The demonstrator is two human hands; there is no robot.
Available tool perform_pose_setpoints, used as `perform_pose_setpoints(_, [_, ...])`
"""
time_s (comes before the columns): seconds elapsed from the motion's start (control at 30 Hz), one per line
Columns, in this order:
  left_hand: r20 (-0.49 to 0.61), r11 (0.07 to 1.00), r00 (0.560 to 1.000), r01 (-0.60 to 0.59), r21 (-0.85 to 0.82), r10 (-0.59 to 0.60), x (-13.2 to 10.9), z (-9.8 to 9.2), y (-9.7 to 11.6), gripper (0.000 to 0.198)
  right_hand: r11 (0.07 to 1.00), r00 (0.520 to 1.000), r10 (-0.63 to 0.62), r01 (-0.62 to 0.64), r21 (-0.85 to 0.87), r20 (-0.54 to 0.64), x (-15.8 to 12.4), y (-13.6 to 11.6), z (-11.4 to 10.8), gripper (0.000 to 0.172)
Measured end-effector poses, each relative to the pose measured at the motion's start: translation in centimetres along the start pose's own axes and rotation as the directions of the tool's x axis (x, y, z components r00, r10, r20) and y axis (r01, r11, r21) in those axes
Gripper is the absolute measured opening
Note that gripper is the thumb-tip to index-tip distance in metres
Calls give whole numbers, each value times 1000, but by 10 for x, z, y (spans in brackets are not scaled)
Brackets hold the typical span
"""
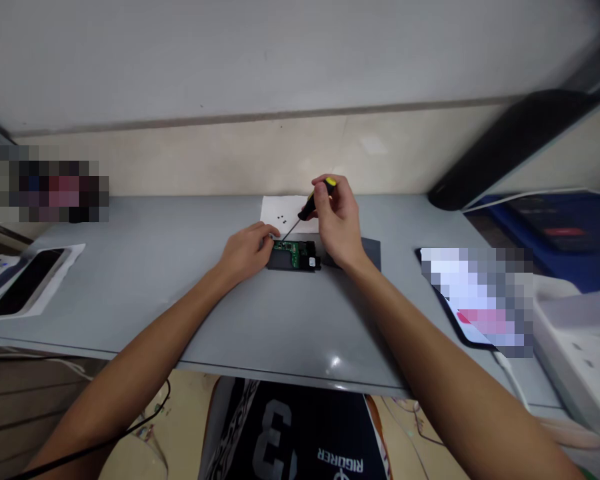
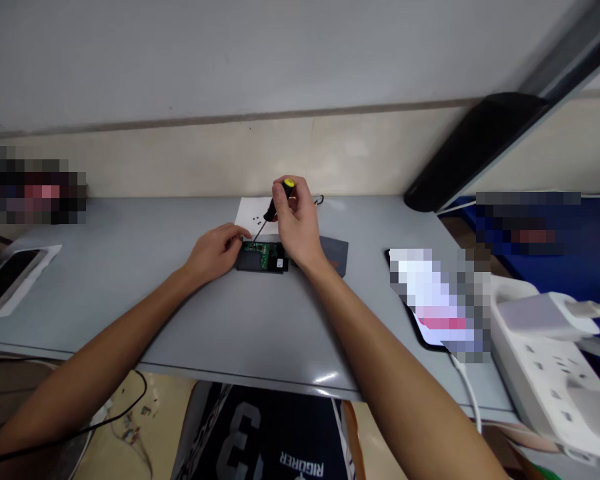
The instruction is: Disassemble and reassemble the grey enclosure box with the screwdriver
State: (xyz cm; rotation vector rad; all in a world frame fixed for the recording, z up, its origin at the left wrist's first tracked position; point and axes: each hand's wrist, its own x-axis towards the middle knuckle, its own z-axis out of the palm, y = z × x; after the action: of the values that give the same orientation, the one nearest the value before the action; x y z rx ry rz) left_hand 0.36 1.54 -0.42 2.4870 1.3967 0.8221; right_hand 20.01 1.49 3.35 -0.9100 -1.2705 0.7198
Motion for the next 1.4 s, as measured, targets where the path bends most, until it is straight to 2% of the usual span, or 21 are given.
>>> perform_pose_setpoints(0.47, [76, 998, 997, -13, -58, 17, 1, 3, -3, 31, 994, 998, -62, 64, -87, 16, 5, -2, 9, 27])
perform_pose_setpoints(0.57, [94, 998, 995, -1, -67, 8, 1, 1, -1, 33, 993, 993, -113, 114, -24, 25, 11, 3, 18, 31])
perform_pose_setpoints(0.8, [93, 997, 996, 10, -75, -3, 1, 0, -1, 32, 964, 999, 46, -48, 262, 11, 21, 10, 41, 33])
perform_pose_setpoints(0.97, [91, 998, 996, -1, -66, 7, 1, 2, -1, 31, 980, 999, 22, -29, 198, 39, 13, 0, 36, 39])
perform_pose_setpoints(1.1, [95, 998, 995, 13, -61, -7, 1, 2, 0, 31, 943, 992, 96, -118, 311, 85, 8, -7, 35, 52])
perform_pose_setpoints(1.17, [92, 998, 996, 14, -61, -8, 1, 2, 0, 32, 917, 983, 121, -163, 364, 137, 7, -10, 36, 50])
perform_pose_setpoints(1.27, [91, 998, 996, 15, -68, -8, 1, 2, 0, 33, 902, 976, 133, -192, 386, 174, 6, -16, 36, 36])
perform_pose_setpoints(1.4, [84, 998, 996, 10, -69, -4, 0, 3, -2, 32, 870, 976, 172, -215, 443, 136, 4, -21, 36, 47])
